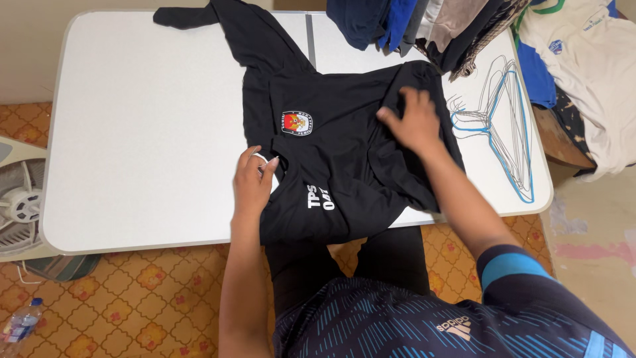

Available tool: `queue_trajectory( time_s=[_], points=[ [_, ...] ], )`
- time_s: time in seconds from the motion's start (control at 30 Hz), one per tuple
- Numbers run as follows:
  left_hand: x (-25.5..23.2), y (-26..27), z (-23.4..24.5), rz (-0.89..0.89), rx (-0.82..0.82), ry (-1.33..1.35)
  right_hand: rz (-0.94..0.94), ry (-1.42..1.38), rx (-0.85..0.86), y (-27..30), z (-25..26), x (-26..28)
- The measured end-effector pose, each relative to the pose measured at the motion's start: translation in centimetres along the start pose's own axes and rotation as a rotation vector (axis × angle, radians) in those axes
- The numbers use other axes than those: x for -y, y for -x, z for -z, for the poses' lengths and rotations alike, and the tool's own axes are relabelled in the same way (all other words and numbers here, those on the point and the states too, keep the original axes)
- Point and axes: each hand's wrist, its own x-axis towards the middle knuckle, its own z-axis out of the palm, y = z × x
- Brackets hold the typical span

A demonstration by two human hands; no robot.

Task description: The person picks up a dark blue t-shirt from a pile, lays it on a white table, smooths it, places a hanger inside, and hangs it on a nearby rack. They repeat the process with a black t-shirt.

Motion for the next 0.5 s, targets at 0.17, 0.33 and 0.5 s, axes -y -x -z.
queue_trajectory(
  time_s=[0.17,0.33,0.5],
  points=[
    [-0.3,0.1,0.4,0.057,-0.020,0.031,0.087,-0.108,0.151,1.3,-0.8,-2.2],
    [-0.3,0.2,0.7,0.104,-0.043,0.091,-0.187,-0.034,0.059,-1.1,2.5,-9.6],
    [-0.2,0.3,0.4,0.056,-0.045,0.061,-0.057,0.106,-0.082,2.8,5.4,-7.3]
  ],
)
